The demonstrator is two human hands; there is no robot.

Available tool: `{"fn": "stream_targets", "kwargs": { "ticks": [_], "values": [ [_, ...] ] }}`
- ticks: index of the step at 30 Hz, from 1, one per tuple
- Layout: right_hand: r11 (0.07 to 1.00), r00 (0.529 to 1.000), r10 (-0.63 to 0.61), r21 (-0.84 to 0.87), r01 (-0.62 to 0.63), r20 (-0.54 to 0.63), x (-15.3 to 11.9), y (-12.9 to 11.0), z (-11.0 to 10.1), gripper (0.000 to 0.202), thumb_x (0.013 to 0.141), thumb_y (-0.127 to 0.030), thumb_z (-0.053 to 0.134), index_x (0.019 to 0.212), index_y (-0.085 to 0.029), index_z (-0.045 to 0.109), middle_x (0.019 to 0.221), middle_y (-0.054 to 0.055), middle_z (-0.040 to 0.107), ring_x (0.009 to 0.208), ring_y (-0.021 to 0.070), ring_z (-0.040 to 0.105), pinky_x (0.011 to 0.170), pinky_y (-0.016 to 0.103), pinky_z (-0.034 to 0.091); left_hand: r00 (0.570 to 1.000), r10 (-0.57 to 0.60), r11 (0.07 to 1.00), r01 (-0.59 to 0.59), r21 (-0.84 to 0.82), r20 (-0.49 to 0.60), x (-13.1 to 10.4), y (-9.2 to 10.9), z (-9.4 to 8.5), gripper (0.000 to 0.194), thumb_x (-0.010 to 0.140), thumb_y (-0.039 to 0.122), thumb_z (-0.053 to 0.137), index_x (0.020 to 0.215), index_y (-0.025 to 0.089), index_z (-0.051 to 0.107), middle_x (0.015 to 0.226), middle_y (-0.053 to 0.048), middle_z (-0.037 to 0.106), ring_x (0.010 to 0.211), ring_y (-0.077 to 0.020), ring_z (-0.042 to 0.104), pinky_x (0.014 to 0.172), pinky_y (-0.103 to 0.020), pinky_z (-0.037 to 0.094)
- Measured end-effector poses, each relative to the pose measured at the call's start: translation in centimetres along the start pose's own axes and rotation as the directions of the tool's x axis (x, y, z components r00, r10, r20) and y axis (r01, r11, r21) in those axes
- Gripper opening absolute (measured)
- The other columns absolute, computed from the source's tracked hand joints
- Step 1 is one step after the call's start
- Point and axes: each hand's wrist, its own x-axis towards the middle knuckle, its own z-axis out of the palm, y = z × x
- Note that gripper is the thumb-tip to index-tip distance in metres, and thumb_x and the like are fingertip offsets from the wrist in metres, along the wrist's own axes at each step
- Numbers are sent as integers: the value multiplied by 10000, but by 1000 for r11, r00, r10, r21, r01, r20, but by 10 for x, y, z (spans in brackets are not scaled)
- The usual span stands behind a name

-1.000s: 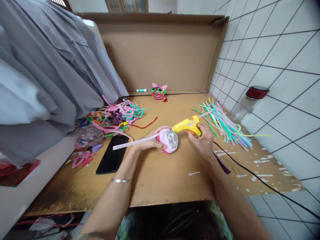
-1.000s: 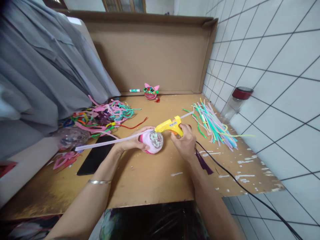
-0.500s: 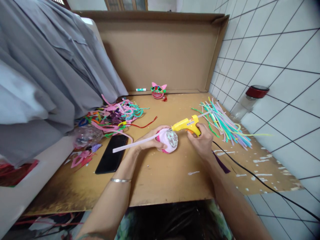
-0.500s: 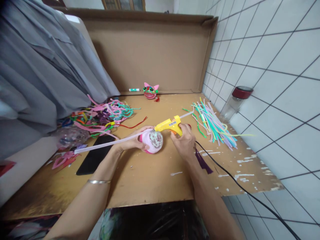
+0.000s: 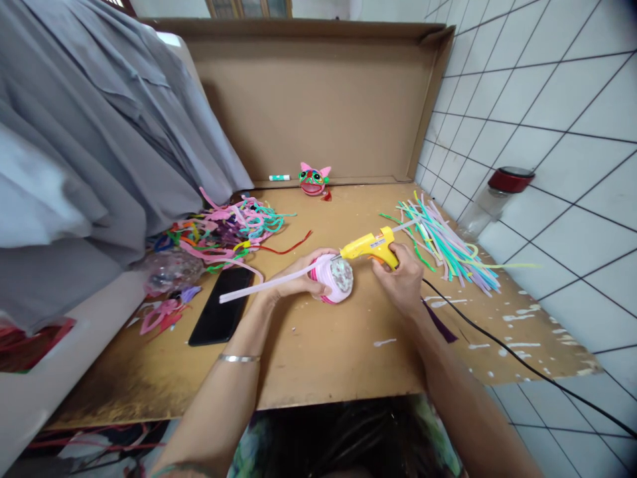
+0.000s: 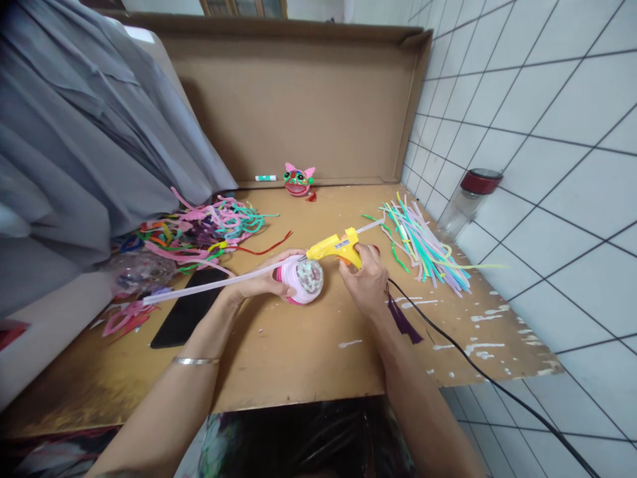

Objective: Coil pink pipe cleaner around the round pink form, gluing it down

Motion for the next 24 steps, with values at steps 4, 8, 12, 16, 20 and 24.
{"fn": "stream_targets", "kwargs": {
  "ticks": [4,8,12,16,20,24],
  "values": [
    [1000,1000,4,-6,-4,17,0,2,-1,194,767,-334,594,916,-211,611,835,61,660,759,220,601,698,363,509,1000,-9,999,9,-32,13,0,0,1,839,544,226,833,1304,224,480,1213,-72,575,1035,-223,561,888,-347,482],
    [1000,1000,-4,-3,4,22,0,2,-1,201,771,-330,593,928,-206,609,849,66,662,748,213,599,688,354,510,999,-44,997,45,-65,23,0,6,4,848,536,224,839,1297,220,465,1183,-68,583,1009,-220,571,841,-336,500],
    [1000,999,-15,10,15,30,0,2,-2,196,771,-331,593,919,-204,606,827,61,656,733,211,597,675,348,508,998,-61,995,63,-82,21,-1,10,5,844,523,213,837,1284,232,472,1165,-58,588,984,-217,580,814,-332,513],
    [1000,999,-18,11,18,28,0,3,-1,184,776,-331,591,917,-213,606,832,58,662,737,211,599,680,347,509,997,-70,994,71,-87,13,-1,9,6,852,515,216,836,1285,227,472,1148,-59,595,956,-209,583,772,-315,521],
    [1000,1000,-18,1,18,8,0,3,-1,186,766,-325,599,910,-208,609,840,67,667,749,218,606,682,352,509,998,-68,994,69,-85,11,0,8,5,867,507,213,843,1288,216,467,1171,-69,594,977,-215,585,804,-327,523],
    [1000,1000,11,-13,-12,-9,1,1,-2,182,760,-323,596,900,-208,609,835,59,661,760,217,613,678,345,503,998,-52,996,53,-70,23,0,7,4,868,529,218,839,1309,214,457,1205,-79,588,1030,-228,578,845,-343,518]
  ]
}}
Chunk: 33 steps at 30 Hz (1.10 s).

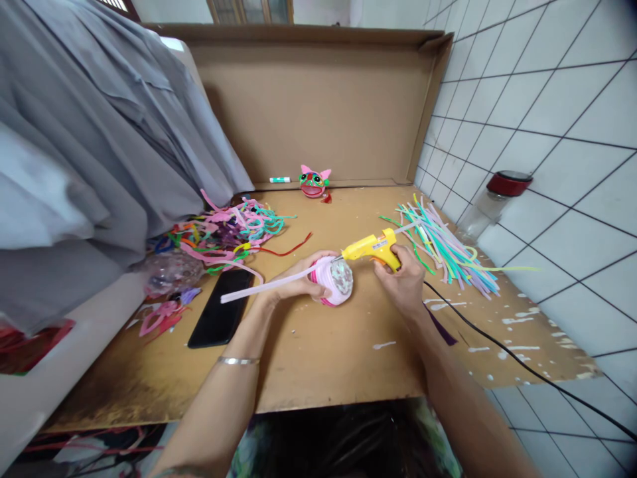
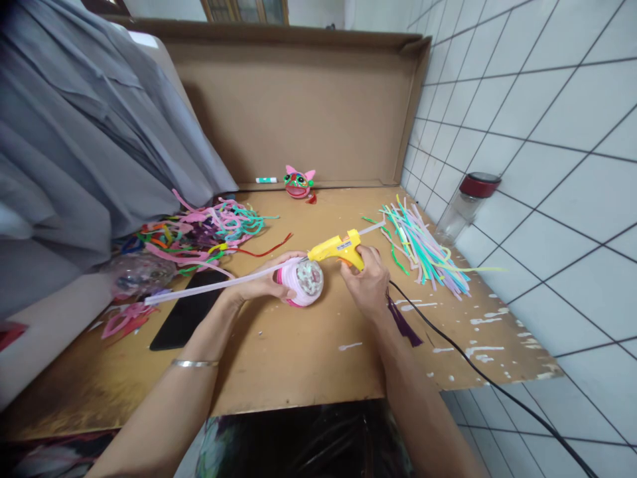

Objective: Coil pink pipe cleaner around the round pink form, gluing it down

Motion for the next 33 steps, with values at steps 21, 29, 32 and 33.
{"fn": "stream_targets", "kwargs": {
  "ticks": [21,29,32,33],
  "values": [
    [997,997,-76,8,76,-7,0,1,2,156,773,-303,605,896,-208,604,812,52,660,734,207,597,666,338,505,999,34,998,-34,51,-7,0,-3,-2,851,544,242,834,1318,218,481,1210,-68,585,1082,-246,554,957,-386,463],
    [995,995,-97,13,97,-13,0,2,2,154,779,-291,610,904,-201,604,823,58,663,776,220,612,701,357,511,998,70,991,-68,116,-10,2,-12,-8,861,546,247,829,1336,228,486,1280,-86,555,1093,-251,549,951,-389,465],
    [995,995,-97,6,98,-12,0,3,2,149,782,-296,609,901,-206,604,822,55,661,783,221,612,714,361,511,997,78,991,-78,113,3,2,-13,-9,858,560,248,826,1343,234,477,1285,-86,555,1100,-248,551,952,-382,468],
    [996,996,-94,5,94,-11,0,3,2,149,781,-295,609,902,-208,604,823,55,660,784,221,612,714,362,510,997,75,991,-75,110,3,2,-13,-9,857,565,249,825,1346,237,474,1285,-84,554,1093,-245,553,945,-378,472]
  ]
}}
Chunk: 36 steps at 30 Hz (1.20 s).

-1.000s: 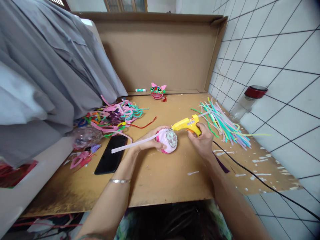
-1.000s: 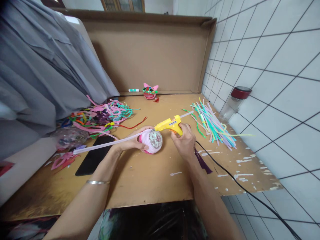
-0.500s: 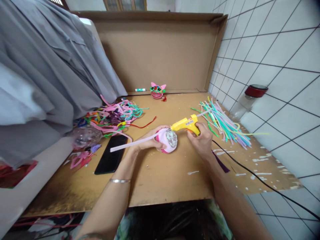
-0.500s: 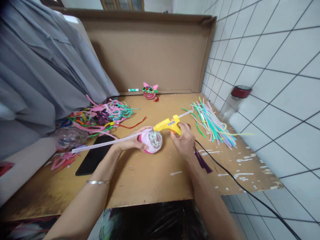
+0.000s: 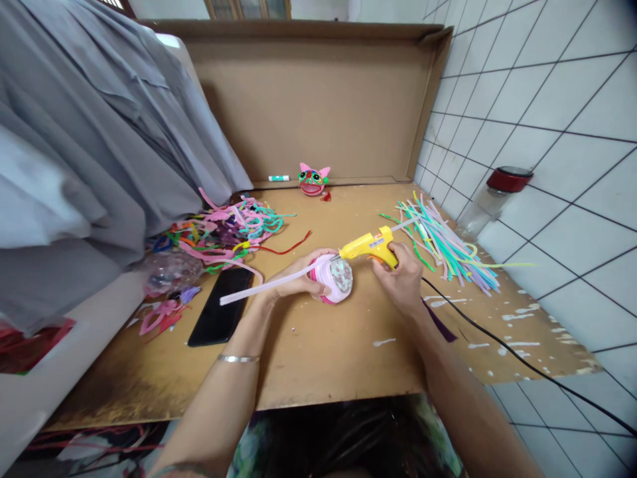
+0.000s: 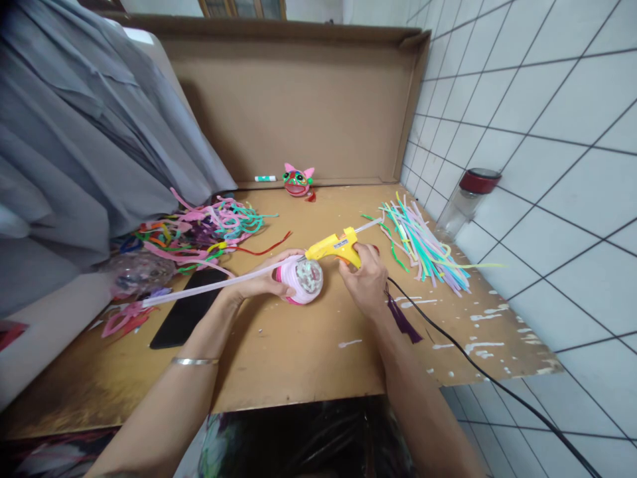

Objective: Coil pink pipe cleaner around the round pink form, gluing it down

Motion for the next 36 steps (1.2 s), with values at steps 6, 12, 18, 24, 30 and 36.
{"fn": "stream_targets", "kwargs": {
  "ticks": [6,12,18,24,30,36],
  "values": [
    [1000,1000,7,10,-7,-3,1,-1,0,154,771,-288,610,903,-209,604,822,56,659,778,223,611,707,363,512,1000,-7,1000,7,1,-3,1,-1,0,864,551,247,838,1338,232,479,1273,-80,554,1080,-238,553,917,-353,479],
    [1000,1000,8,0,-8,14,1,0,-1,159,784,-307,601,909,-208,608,820,56,657,786,225,610,712,364,508,1000,-8,1000,8,-14,-7,0,-2,-1,872,547,234,834,1342,236,476,1282,-78,546,1095,-240,548,945,-362,462],
    [998,998,58,7,-58,11,1,-1,-1,185,766,-310,593,919,-207,606,838,58,654,772,221,612,690,352,505,1000,-15,999,15,-44,5,0,3,2,862,536,230,836,1322,221,482,1232,-68,560,1057,-227,545,920,-352,457],
    [1000,1000,13,3,-13,11,0,-3,-2,160,783,-301,590,907,-202,608,820,55,664,771,219,611,698,350,507,999,-42,996,43,-74,13,-1,9,4,858,539,237,840,1312,218,471,1226,-67,561,1057,-221,543,924,-353,460],
    [999,999,37,6,-37,8,0,-2,-2,166,773,-301,599,913,-212,606,820,47,654,763,213,600,668,337,502,1000,-28,997,29,-76,10,0,10,5,848,541,230,843,1306,217,477,1214,-70,573,1060,-226,552,927,-361,469],
    [1000,1000,17,4,-17,13,1,-3,-2,141,777,-286,584,900,-217,600,821,46,649,761,213,597,693,351,506,999,-39,995,41,-87,16,-1,13,6,842,529,229,839,1288,211,476,1197,-81,588,1041,-240,571,877,-368,499]
  ]
}}
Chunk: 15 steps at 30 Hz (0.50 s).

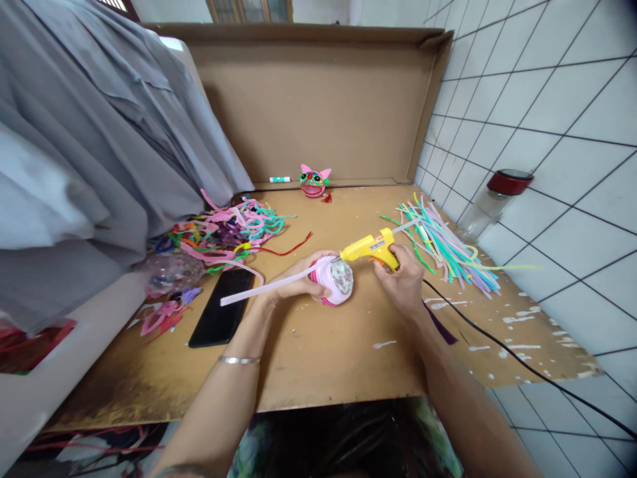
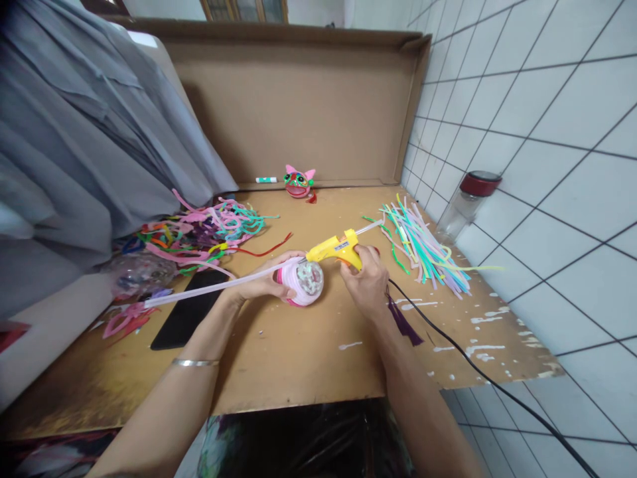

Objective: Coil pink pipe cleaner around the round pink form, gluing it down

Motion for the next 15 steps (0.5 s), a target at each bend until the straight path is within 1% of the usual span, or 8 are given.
{"fn": "stream_targets", "kwargs": {
  "ticks": [3,7,11,15],
  "values": [
    [1000,1000,8,3,-8,3,-1,1,0,156,782,-289,587,920,-216,598,832,47,651,773,215,599,700,351,507,1000,-25,1000,24,-7,-9,0,2,1,856,519,224,836,1291,212,466,1188,-79,590,1017,-236,579,852,-368,513],
    [1000,1000,-12,-2,12,14,-2,2,-1,162,792,-297,594,933,-217,597,853,52,658,792,221,606,712,357,509,999,-40,999,40,-13,-23,0,3,2,869,512,214,837,1297,211,463,1170,-71,596,1010,-235,585,845,-365,527],
    [1000,1000,-6,10,7,-11,-1,1,-1,148,783,-285,594,913,-215,593,827,47,650,771,215,602,699,349,508,999,-49,999,49,-13,-16,-1,4,2,869,510,220,837,1294,214,462,1175,-72,595,1001,-234,589,833,-366,532],
    [1000,1000,6,10,-6,5,-1,0,0,146,783,-293,601,909,-220,593,823,45,646,783,220,598,703,353,506,998,-54,999,54,-10,-11,-1,3,1,871,519,224,837,1302,221,455,1189,-76,589,1006,-235,590,833,-370,534]
  ]
}}
